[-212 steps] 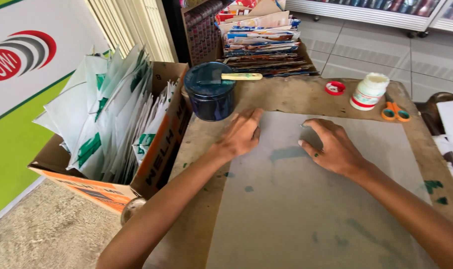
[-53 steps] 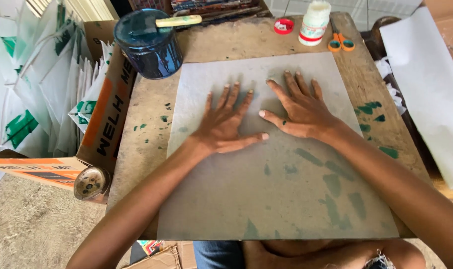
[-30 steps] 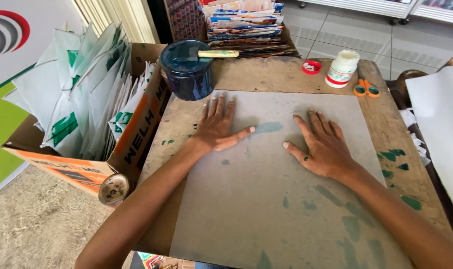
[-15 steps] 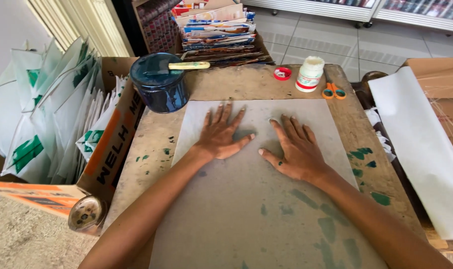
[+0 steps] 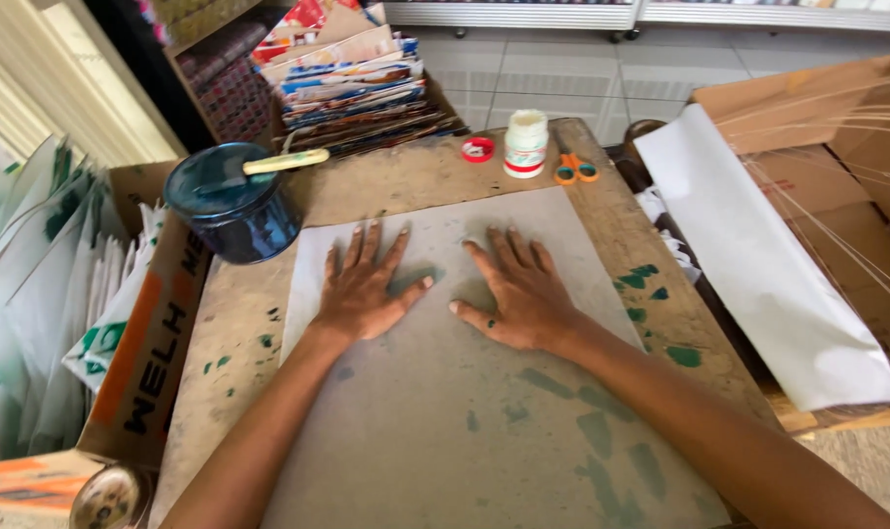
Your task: Painting a green stripe on kite sails and organizing the finished materials into a box.
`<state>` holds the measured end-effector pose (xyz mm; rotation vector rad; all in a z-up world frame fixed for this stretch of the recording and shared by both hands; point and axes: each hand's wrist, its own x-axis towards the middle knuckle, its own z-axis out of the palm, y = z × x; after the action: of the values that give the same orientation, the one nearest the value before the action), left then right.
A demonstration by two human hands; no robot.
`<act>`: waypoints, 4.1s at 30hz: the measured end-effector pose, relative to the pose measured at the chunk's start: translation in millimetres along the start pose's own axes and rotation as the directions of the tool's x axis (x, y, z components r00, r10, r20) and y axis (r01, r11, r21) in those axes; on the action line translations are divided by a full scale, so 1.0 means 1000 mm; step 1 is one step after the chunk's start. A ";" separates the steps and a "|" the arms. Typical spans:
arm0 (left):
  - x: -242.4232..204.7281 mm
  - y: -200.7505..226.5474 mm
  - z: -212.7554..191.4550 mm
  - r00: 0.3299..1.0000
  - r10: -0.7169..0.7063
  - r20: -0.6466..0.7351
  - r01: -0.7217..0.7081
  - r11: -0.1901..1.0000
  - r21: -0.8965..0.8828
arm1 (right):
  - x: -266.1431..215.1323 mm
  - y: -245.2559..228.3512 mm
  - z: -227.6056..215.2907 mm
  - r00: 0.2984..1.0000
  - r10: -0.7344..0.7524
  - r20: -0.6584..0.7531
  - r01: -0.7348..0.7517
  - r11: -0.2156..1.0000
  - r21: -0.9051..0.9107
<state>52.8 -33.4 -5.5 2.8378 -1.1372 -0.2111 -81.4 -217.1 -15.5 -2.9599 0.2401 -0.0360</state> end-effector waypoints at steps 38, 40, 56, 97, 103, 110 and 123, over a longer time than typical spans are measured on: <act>0.009 -0.004 0.012 0.999 -0.032 -0.004 0.033 0.999 0.030 | -0.006 0.005 0.005 0.993 -0.073 -0.094 0.085 0.987 0.134; 0.008 -0.002 0.008 0.999 -0.032 0.004 0.032 0.999 0.002 | -0.008 0.005 -0.004 0.997 -0.071 -0.040 0.076 0.986 0.147; 0.006 -0.004 0.008 0.999 -0.037 0.005 0.037 0.999 0.004 | 0.005 0.012 0.012 0.995 -0.065 -0.074 0.075 0.987 0.144; -0.009 -0.019 -0.011 0.999 -0.022 0.038 0.022 0.999 0.023 | 0.020 0.021 0.021 0.983 0.115 -0.143 -0.086 0.977 0.196; -0.010 -0.019 -0.014 0.998 -0.016 0.064 0.014 0.999 0.038 | 0.033 -0.012 -0.009 0.928 -0.359 -0.098 0.364 0.820 0.442; -0.008 -0.023 -0.012 0.998 -0.006 0.056 0.004 0.999 0.033 | 0.052 0.001 -0.014 0.934 -0.342 -0.101 0.356 0.870 0.341; -0.007 -0.019 -0.012 0.998 -0.040 0.053 0.038 0.998 0.046 | 0.040 0.055 -0.027 0.997 0.079 0.015 -0.080 0.953 0.293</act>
<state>62.7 -15.0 4.9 2.9126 -1.1105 -0.2691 -51.8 -281.2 1.7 -2.6523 0.3228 -0.0516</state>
